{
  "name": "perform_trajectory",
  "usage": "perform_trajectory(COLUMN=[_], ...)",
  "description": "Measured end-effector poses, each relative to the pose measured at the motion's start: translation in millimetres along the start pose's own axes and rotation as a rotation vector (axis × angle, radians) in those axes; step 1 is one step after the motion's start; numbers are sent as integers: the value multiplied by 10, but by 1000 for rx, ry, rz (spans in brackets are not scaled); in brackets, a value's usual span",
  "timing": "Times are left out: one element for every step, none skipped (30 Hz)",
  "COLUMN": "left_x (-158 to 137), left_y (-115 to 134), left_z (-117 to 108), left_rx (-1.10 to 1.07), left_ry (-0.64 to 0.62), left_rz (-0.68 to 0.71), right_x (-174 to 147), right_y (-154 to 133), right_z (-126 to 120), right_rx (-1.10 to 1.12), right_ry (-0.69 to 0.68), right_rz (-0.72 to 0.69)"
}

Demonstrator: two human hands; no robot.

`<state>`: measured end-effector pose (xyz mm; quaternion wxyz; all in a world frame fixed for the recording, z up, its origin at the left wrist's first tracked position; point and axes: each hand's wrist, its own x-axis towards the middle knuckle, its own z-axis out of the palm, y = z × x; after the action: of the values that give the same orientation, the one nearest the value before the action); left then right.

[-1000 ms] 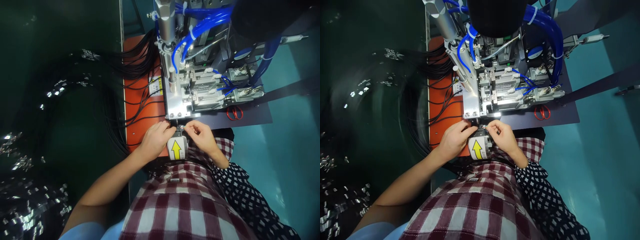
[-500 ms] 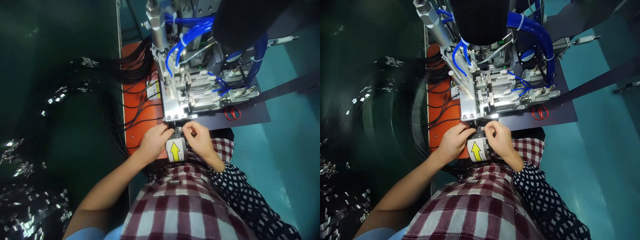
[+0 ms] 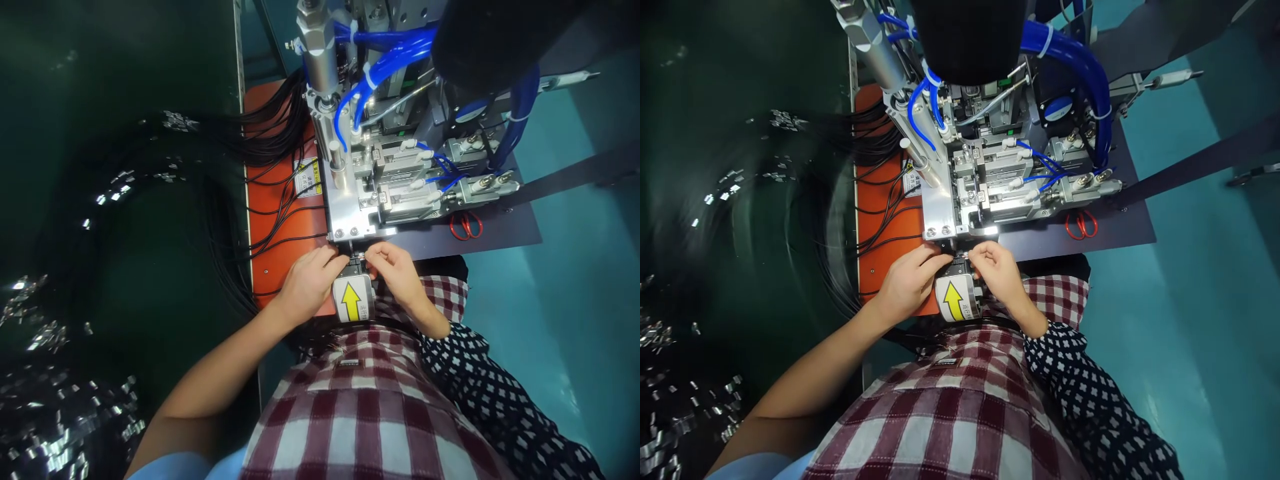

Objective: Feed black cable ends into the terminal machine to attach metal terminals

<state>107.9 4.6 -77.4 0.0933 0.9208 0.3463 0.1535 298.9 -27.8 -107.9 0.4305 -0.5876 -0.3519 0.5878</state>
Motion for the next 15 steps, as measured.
perform_trajectory(left_x=[0, 0, 0, 0, -1, -2, -3, -3, -3, -3, -3, -3, -3, -4, -4], left_y=[-1, -3, -5, -8, -11, -14, -16, -18, -19, -19, -19, -18, -16, -15, -15], left_z=[1, 1, 1, 0, 0, -1, -2, -2, -3, -3, -3, -3, -3, -3, -2], left_rx=[-2, -4, -7, -8, -8, -6, -4, -1, 0, 1, 3, 4, 6, 9, 12], left_ry=[0, -1, -3, -6, -8, -12, -14, -16, -16, -17, -19, -22, -24, -26, -28], left_rz=[1, 3, 3, 2, 2, 3, 3, 4, 4, 5, 4, 1, 0, -1, -1], right_x=[4, 10, 15, 18, 18, 16, 12, 7, 2, -2, -5, -7, -9, -12, -15], right_y=[-10, -13, -9, 0, 10, 21, 31, 38, 44, 49, 53, 58, 64, 70, 77], right_z=[-1, -4, -9, -13, -12, -6, 7, 26, 48, 70, 90, 104, 110, 106, 94], right_rx=[-8, -17, -37, -69, -108, -149, -178, -187, -174, -142, -102, -61, -32, -16, -11], right_ry=[0, 2, 3, 6, 17, 40, 69, 97, 117, 126, 127, 128, 141, 166, 202], right_rz=[-6, -16, -33, -57, -87, -117, -140, -147, -136, -113, -86, -65, -58, -67, -87])
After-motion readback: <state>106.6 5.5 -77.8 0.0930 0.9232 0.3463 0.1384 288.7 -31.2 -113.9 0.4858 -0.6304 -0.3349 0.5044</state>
